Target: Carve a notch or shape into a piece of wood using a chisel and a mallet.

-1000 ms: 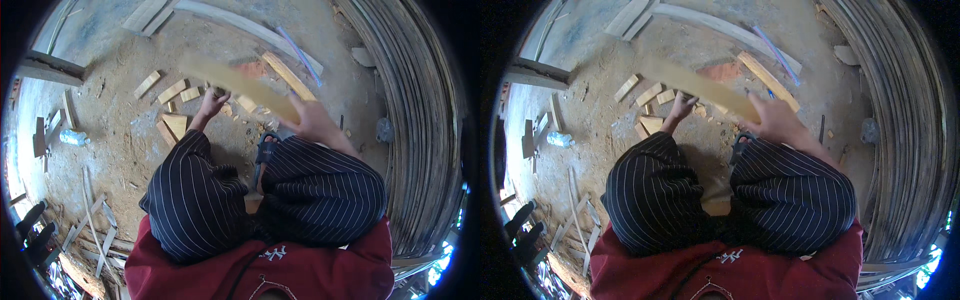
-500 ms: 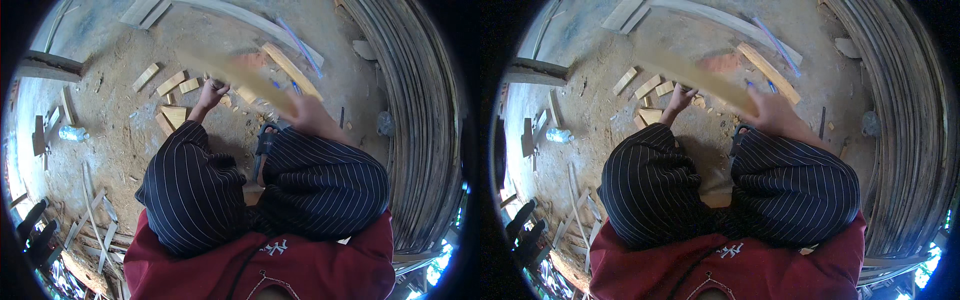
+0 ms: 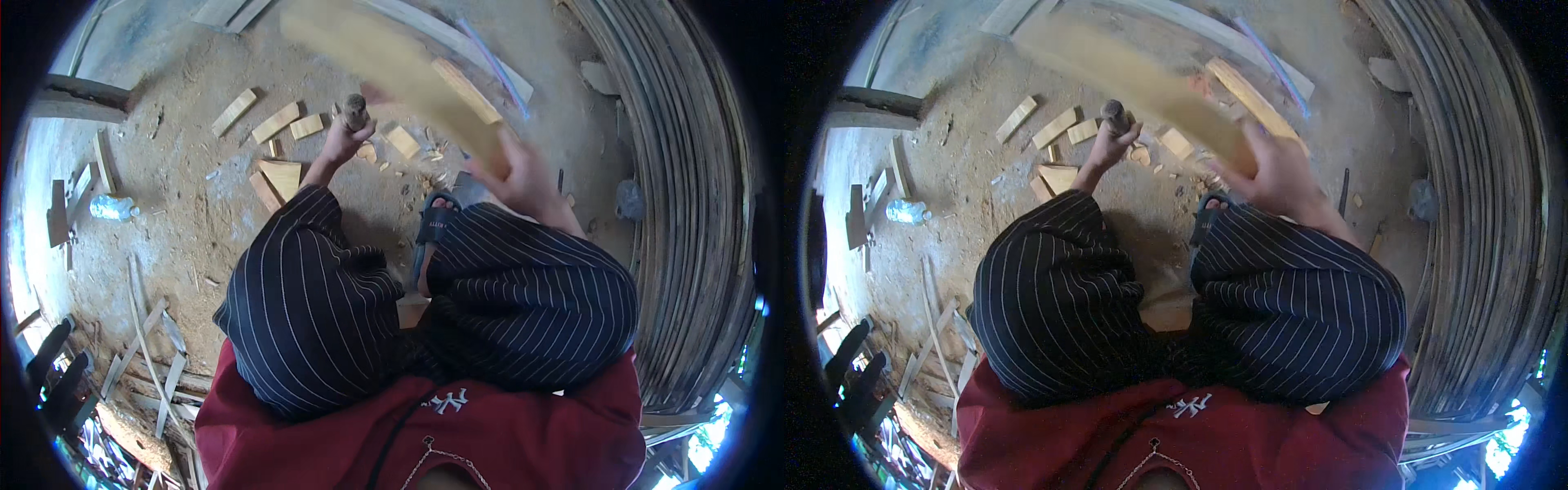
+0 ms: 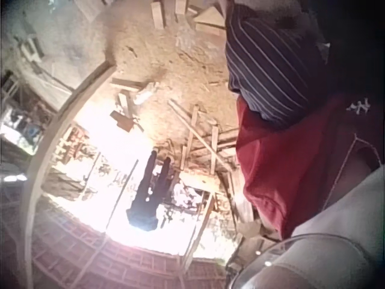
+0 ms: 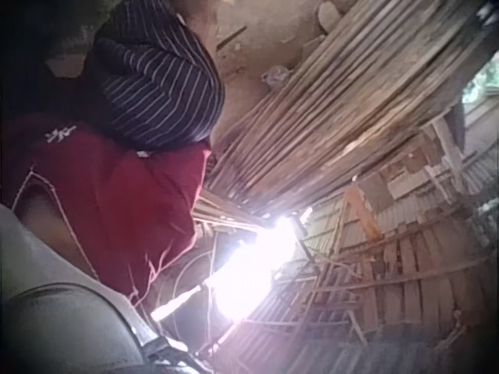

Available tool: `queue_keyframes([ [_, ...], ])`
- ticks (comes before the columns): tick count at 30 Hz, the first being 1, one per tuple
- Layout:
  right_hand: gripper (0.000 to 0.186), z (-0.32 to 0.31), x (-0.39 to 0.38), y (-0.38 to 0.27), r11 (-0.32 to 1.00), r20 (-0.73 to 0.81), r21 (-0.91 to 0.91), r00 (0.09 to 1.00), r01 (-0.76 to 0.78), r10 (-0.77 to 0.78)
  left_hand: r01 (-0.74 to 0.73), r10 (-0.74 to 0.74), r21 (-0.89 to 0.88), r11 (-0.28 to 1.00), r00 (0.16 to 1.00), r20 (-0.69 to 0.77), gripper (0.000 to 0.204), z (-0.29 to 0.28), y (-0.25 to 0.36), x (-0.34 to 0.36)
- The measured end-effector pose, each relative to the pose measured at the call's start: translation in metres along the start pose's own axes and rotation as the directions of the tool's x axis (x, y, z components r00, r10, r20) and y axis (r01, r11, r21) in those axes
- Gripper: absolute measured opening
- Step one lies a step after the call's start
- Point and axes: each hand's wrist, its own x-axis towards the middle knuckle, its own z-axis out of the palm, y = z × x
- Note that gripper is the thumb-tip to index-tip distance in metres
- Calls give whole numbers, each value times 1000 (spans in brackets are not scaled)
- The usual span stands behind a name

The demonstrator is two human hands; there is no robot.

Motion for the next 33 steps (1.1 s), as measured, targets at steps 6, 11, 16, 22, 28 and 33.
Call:
queue_keyframes([
  [6, 48, 18, 9, 16, 996, 159, -85, 986, -27, 40, -36, 37, -85, 996, 999, 5, 19, 5, -8, 1],
  [11, 65, -7, -1, -5, 937, -38, 347, 997, -45, 62, -11, 11, 9, 1000, 999, 35, 20, 8, -3, -3],
  [16, 59, -3, 15, 6, 988, 203, -130, 974, -78, 103, -2, -6, -91, 996, 996, -92, 19, 11, -9, -7],
  [22, 56, -3, 3, 2, 975, 37, 214, 998, -63, 56, -30, 32, -69, 997, 999, 30, 20, 14, -5, -6],
  [28, 45, -16, 0, -4, 924, -184, 383, 979, -15, 93, 9, -10, 8, 1000, 999, 37, 22, 8, -4, -3],
  [33, 53, 12, 12, 0, 990, 248, -80, 960, -116, 133, -400, 441, 267, 877, 890, -116, 17, 6, -5, -1],
])
